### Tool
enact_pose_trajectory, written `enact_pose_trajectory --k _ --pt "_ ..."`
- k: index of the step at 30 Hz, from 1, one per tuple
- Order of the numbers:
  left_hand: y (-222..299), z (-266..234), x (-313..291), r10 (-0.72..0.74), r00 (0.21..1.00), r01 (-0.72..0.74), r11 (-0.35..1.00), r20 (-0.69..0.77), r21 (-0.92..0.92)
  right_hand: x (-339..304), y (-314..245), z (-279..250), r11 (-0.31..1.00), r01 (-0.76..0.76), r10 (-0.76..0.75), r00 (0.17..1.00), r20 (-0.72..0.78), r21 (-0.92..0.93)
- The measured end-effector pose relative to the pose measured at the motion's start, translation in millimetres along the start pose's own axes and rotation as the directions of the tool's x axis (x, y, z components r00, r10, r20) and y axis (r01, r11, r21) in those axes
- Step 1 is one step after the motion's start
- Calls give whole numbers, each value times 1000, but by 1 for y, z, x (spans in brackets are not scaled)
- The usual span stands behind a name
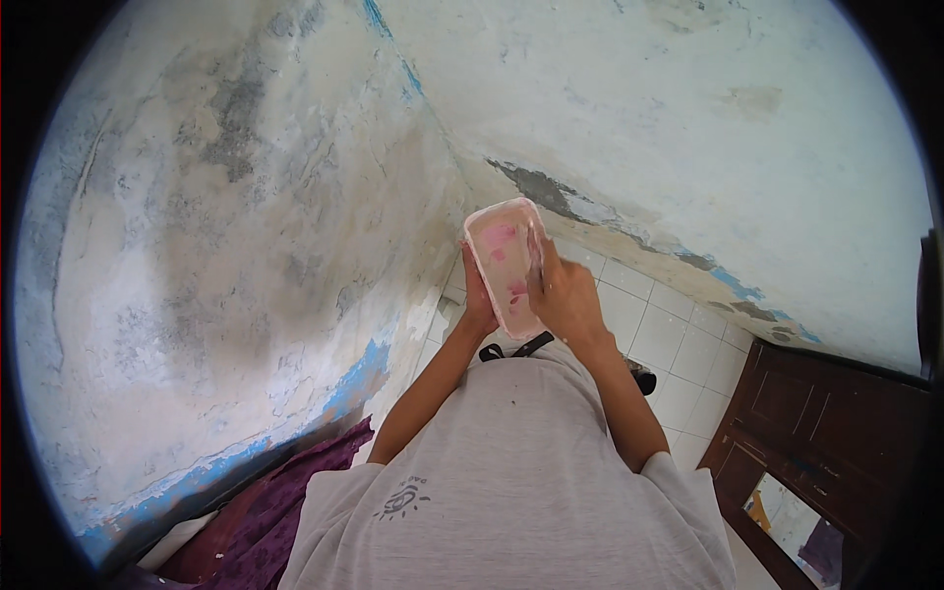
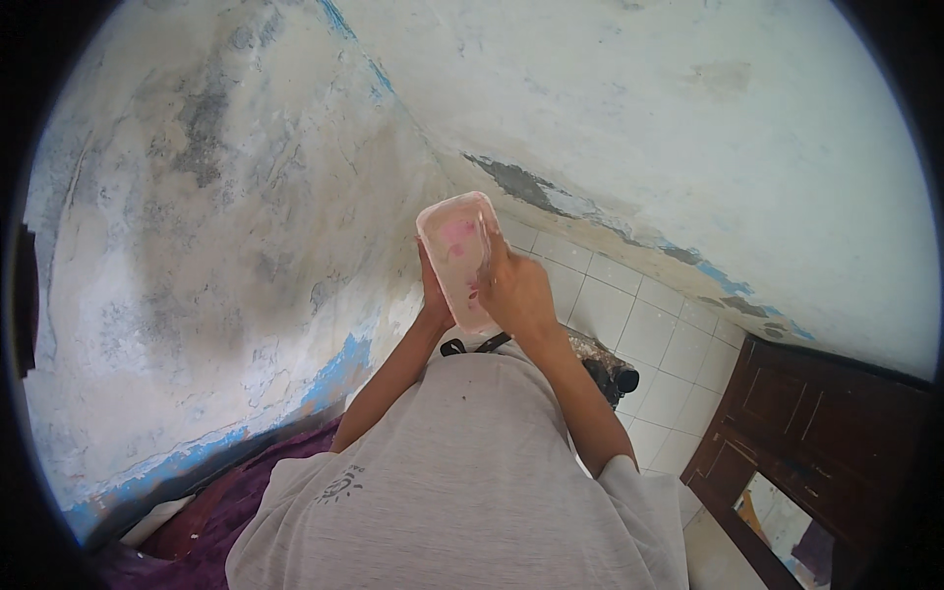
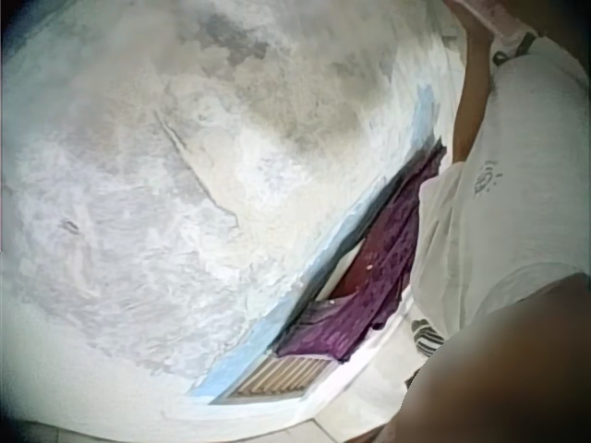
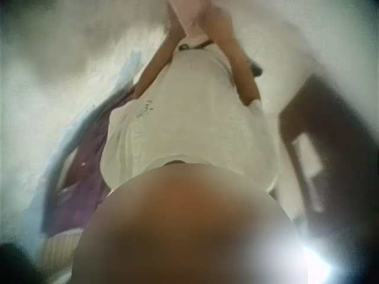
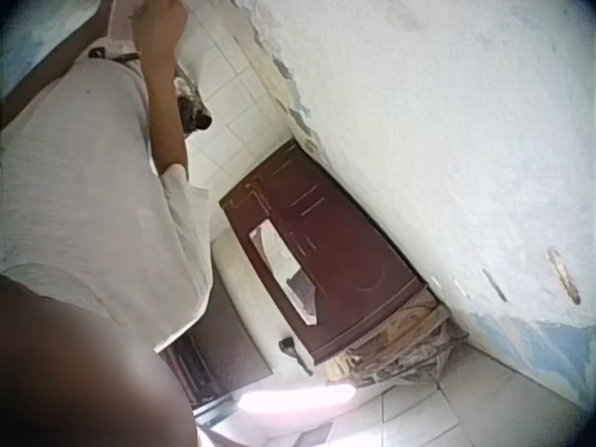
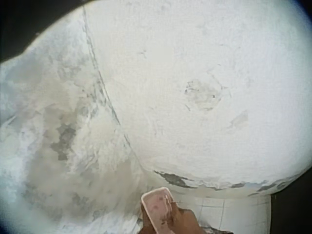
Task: The person applies plaster paste to a wall with a putty knife.
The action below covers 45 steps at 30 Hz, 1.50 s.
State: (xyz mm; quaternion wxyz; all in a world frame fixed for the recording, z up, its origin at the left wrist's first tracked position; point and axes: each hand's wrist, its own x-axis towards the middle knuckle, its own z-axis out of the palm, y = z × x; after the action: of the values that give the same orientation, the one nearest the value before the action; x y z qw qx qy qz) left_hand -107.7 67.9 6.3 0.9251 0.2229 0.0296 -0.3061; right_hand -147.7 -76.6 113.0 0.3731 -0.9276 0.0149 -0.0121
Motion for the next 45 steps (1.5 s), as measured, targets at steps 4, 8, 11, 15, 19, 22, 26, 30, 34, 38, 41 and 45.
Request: enact_pose_trajectory --k 4,8,11,15,19,22,26,30,34,38,41,45 --pt "-4 8 -1 -12 999 13 1000 -37 21 -13 3 24 916 398 -401 902 -159 -50" --pt "-7 14 2 19 996 -11 995 -83 97 6 -10 1 988 154 -154 985 -77 -10" --pt "-6 9 2 34 999 -30 995 -41 92 -1 -5 -7 1000 24 -24 999 -29 -12" --pt "-10 10 3 -6 996 14 996 -86 92 -20 4 24 945 304 -315 945 -87 -122" --pt "-13 11 6 3 994 8 996 -113 91 4 5 19 943 281 -300 949 -95 -176" --pt "-8 9 5 18 999 -15 996 -38 85 5 -1 -7 973 83 -96 994 -55 -216" --pt "-8 15 4 -3 999 7 994 -36 105 -14 -1 7 975 167 -170 985 -13 -147" --pt "-9 20 2 6 997 -1 998 -72 69 1 2 10 954 208 -217 976 -17 -217" --pt "-6 15 2 17 1000 -16 998 -15 65 5 10 -4 972 80 -84 996 -11 -221" --pt "-6 18 1 -12 1000 12 999 5 36 -19 -4 8 977 140 -138 990 26 -163" --pt "-7 27 -1 -13 1000 15 996 -26 84 -7 0 11 967 203 -207 978 -11 -156" --pt "-5 23 -3 50 999 -51 994 14 99 6 -5 -13 973 120 -132 990 -48 -195"
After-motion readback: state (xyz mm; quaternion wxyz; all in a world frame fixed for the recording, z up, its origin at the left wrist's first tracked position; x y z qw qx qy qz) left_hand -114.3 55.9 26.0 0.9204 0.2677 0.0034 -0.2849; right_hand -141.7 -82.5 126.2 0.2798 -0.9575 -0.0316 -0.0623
